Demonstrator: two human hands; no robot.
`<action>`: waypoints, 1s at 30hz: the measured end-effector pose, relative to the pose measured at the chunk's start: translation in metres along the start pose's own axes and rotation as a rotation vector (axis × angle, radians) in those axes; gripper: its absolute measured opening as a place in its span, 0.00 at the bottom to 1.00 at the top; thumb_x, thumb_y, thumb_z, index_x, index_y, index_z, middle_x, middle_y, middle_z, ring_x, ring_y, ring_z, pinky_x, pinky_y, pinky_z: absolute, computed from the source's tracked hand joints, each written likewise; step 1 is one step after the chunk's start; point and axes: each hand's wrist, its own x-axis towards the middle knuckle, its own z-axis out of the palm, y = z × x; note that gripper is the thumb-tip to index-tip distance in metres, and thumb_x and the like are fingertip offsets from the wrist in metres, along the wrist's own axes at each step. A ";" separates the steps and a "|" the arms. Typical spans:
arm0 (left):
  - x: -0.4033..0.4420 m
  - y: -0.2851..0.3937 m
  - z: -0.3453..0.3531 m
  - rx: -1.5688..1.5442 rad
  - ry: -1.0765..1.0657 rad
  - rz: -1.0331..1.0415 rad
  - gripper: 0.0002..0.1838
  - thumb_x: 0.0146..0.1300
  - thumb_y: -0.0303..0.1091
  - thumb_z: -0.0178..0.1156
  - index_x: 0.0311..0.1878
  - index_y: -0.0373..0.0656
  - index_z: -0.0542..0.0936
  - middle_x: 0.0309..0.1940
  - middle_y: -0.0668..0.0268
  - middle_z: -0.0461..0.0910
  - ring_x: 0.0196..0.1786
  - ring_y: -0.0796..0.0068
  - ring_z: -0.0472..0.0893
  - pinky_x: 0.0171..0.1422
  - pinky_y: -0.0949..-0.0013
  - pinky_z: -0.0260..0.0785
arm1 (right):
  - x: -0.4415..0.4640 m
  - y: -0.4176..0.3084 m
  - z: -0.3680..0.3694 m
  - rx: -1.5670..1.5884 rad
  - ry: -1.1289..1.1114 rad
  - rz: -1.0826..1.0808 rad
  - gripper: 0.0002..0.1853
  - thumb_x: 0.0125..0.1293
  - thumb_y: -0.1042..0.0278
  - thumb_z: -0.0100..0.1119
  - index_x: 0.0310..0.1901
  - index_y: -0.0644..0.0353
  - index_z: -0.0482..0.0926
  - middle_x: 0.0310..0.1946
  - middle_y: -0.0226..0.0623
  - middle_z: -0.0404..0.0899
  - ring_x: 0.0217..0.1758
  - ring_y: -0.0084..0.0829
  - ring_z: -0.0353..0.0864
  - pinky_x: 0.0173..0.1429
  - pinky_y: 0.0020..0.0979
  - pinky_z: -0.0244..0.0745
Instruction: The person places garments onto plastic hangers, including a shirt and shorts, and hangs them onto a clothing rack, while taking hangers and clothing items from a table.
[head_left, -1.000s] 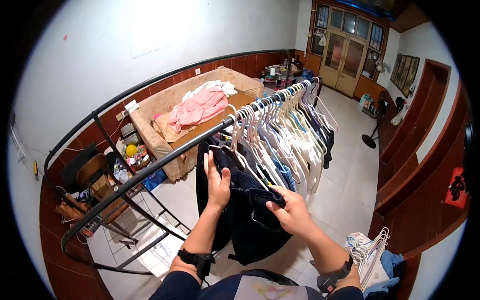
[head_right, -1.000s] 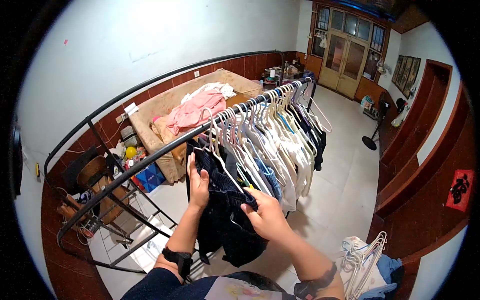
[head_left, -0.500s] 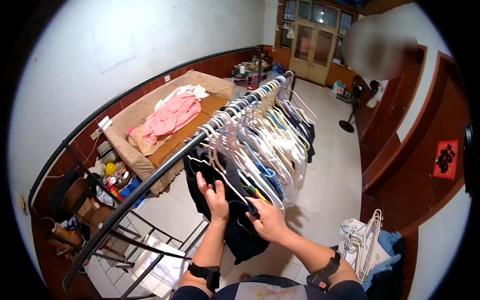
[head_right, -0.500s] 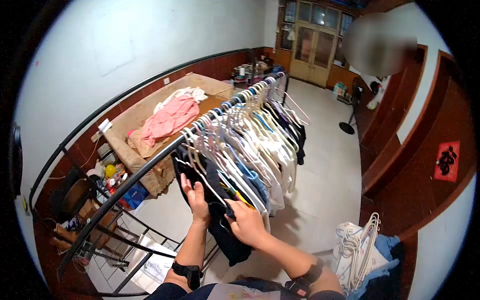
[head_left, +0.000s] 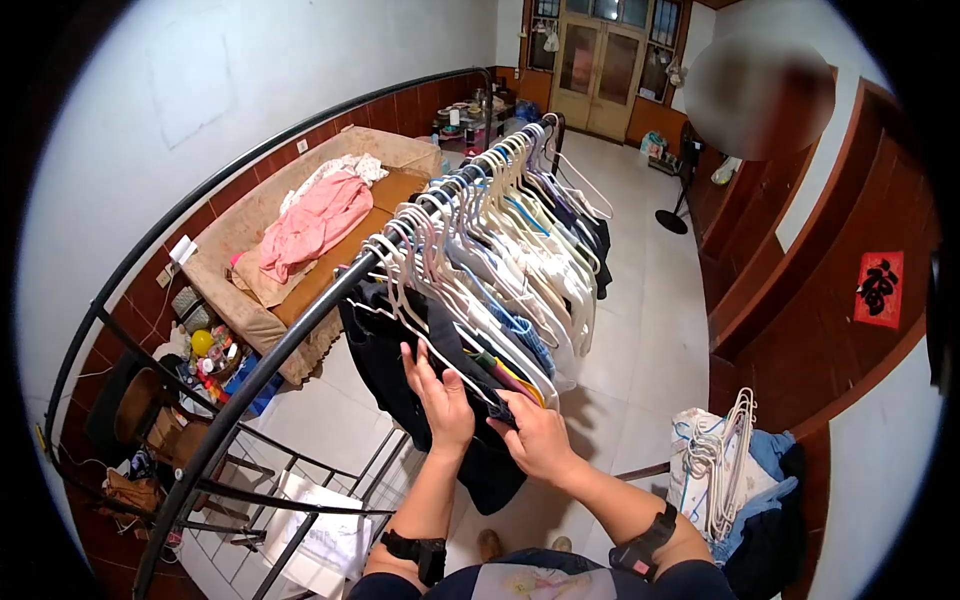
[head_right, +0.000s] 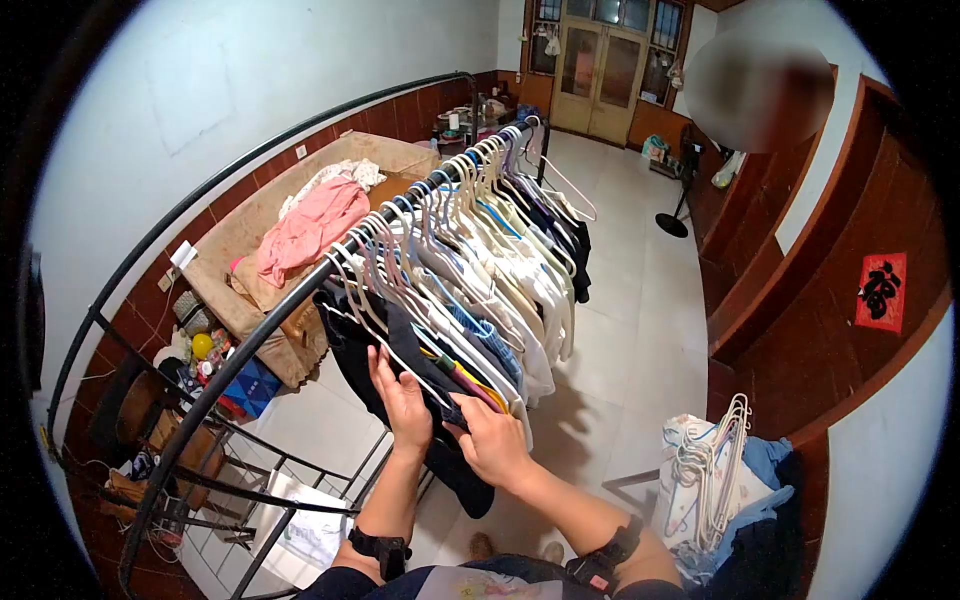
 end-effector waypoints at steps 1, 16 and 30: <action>-0.002 0.003 0.001 0.015 0.050 -0.002 0.32 0.76 0.44 0.46 0.73 0.32 0.56 0.75 0.41 0.47 0.79 0.47 0.45 0.79 0.55 0.38 | -0.003 0.001 -0.002 -0.001 0.001 0.004 0.20 0.63 0.65 0.63 0.56 0.58 0.74 0.43 0.49 0.81 0.43 0.52 0.82 0.44 0.44 0.77; -0.071 0.145 0.033 0.307 -0.205 0.642 0.06 0.59 0.23 0.62 0.40 0.42 0.81 0.49 0.60 0.79 0.62 0.54 0.72 0.73 0.47 0.51 | -0.089 0.061 -0.079 0.195 0.027 0.135 0.09 0.61 0.64 0.62 0.40 0.59 0.82 0.38 0.42 0.82 0.43 0.46 0.81 0.48 0.42 0.76; -0.250 0.209 0.175 -0.209 -1.334 0.634 0.06 0.50 0.25 0.70 0.30 0.42 0.81 0.29 0.61 0.82 0.35 0.58 0.82 0.51 0.57 0.75 | -0.461 0.212 -0.253 -0.491 0.483 1.044 0.17 0.53 0.66 0.71 0.45 0.59 0.81 0.43 0.40 0.77 0.51 0.45 0.75 0.56 0.42 0.70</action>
